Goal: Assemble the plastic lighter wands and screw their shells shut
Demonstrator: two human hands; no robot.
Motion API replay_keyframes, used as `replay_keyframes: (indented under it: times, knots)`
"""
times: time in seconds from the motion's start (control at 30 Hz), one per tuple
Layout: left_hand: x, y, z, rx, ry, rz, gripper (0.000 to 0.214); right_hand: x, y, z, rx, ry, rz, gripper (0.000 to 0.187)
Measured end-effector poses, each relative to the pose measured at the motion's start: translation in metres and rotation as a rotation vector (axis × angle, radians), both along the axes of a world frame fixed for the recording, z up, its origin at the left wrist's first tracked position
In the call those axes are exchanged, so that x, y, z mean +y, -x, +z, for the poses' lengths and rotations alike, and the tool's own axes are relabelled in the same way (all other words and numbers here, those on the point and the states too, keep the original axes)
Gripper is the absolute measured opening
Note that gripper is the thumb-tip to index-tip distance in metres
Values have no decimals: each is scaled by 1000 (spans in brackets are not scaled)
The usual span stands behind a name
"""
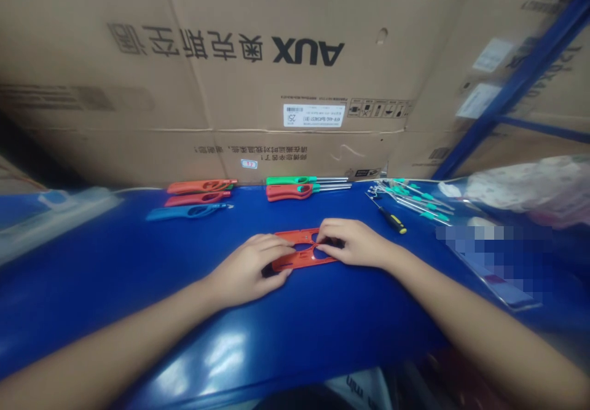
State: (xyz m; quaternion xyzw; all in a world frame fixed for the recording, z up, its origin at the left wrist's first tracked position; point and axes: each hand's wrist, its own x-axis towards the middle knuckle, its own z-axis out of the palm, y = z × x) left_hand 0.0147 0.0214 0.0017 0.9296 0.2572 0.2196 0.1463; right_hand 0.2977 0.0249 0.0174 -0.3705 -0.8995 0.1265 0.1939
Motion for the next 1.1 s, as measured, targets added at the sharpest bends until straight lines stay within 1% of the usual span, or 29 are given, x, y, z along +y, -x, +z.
replay_keyframes:
  times: [0.17, 0.4, 0.5, 0.57, 0.63, 0.67, 0.73, 0.77, 0.83, 0.87, 0.9, 0.97, 1.0, 1.1]
  knots:
    - [-1, 1, 1, -1, -17, 18, 27, 0, 1, 2, -1, -2, 2, 5]
    - [3, 0, -3, 8, -86, 44, 37, 0, 0, 1, 1, -15, 11, 5]
    - [4, 0, -4, 23, -98, 35, 39, -1, -1, 3, 12, -26, 14, 9]
    - [5, 0, -5, 26, -100, 28, 39, 1, -5, 7, 36, -70, -23, 13]
    - [5, 1, -6, 24, -101, 24, 39, 6, -14, 13, 63, -162, -130, 15]
    - [6, 1, -6, 24, -102, 23, 39, 9, -22, 17, 68, -215, -213, 16]
    - [6, 2, -7, 29, -101, 19, 39, 17, -41, 26, 23, -285, -430, 18]
    - [7, 2, -7, 31, -99, 18, 40, 20, -54, 31, -44, -283, -570, 18]
    - [7, 2, -7, 34, -95, 18, 40, 26, -83, 39, -227, -199, -937, 17]
    - [7, 2, -7, 34, -93, 19, 40, 28, -98, 42, -262, -169, -1049, 18]
    - [7, 2, -6, 34, -92, 19, 40, 29, -113, 44, -284, -144, -1128, 20]
    - [6, 2, -6, 34, -92, 19, 39, 31, -140, 45, -338, -45, -1263, 17]
    - [6, 2, -7, 33, -93, 17, 40, 32, -151, 44, -365, 15, -1304, 14]
    - [7, 2, -8, 22, -86, 4, 40, 35, -169, 36, -420, 152, -1360, 12]
